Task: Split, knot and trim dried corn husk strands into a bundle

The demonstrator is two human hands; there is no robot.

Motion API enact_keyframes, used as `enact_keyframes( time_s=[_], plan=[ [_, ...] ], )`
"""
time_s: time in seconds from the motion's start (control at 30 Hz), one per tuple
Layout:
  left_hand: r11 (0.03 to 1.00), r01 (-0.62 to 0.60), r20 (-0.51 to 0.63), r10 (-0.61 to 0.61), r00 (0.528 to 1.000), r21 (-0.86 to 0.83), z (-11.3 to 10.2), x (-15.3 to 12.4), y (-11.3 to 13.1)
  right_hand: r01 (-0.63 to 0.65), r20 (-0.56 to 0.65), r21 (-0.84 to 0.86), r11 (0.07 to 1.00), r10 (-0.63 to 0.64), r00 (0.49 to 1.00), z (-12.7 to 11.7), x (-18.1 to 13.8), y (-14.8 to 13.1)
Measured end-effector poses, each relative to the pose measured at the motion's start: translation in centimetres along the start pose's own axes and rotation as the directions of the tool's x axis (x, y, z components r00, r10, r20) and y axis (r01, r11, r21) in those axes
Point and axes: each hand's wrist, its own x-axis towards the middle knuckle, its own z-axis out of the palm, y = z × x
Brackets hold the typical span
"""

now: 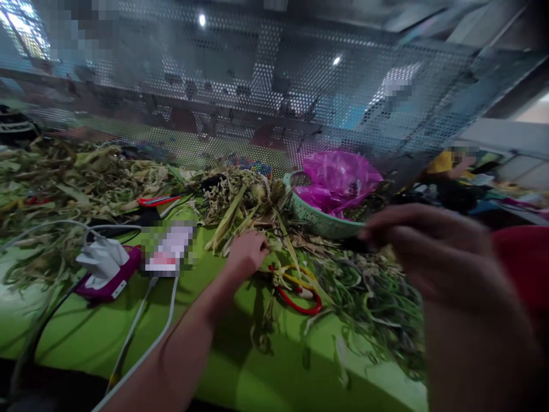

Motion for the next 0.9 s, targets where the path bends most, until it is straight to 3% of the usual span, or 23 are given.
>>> enact_keyframes(
  time_s=[0.17, 0.27, 0.37, 0.5, 0.63, 0.8, 0.9],
  plan=[
    [0.952, -0.020, -0.149, -0.027, 0.988, -0.305, -1.0, 0.7, 0.2, 0.033, 0.016, 0.009, 0.999, -0.033, 0.999, 3.0, 2.1, -1.0],
    [0.835, 0.031, -0.123, -0.117, 0.986, -0.549, -1.5, 0.9, 0.4, 0.023, 0.043, 0.035, 0.999, -0.025, 0.999, 4.2, 3.2, -1.0],
    [0.685, 0.094, -0.064, -0.202, 0.977, -0.723, -1.8, 1.0, 0.5, -0.067, 0.086, 0.144, 0.987, 0.055, 0.995, 4.5, 3.6, -0.7],
    [0.607, 0.144, -0.067, -0.310, 0.948, -0.781, -1.9, 0.9, 0.4, -0.216, 0.131, 0.380, 0.899, 0.179, 0.975, 4.6, 3.4, -0.7],
    [0.550, 0.140, -0.032, -0.290, 0.956, -0.823, -1.4, 0.8, 0.3, -0.281, 0.165, 0.547, 0.788, 0.228, 0.960, 5.2, 3.2, -0.7],
    [0.432, 0.186, 0.072, -0.267, 0.961, -0.883, -1.1, 0.6, 0.8, -0.309, 0.182, 0.545, 0.779, 0.250, 0.951, 6.0, 2.9, 0.0],
    [0.477, 0.207, 0.109, -0.225, 0.968, -0.854, -1.1, 0.3, 1.6, -0.271, 0.101, 0.548, 0.791, 0.259, 0.961, 6.2, 2.5, 0.3]
  ],
)
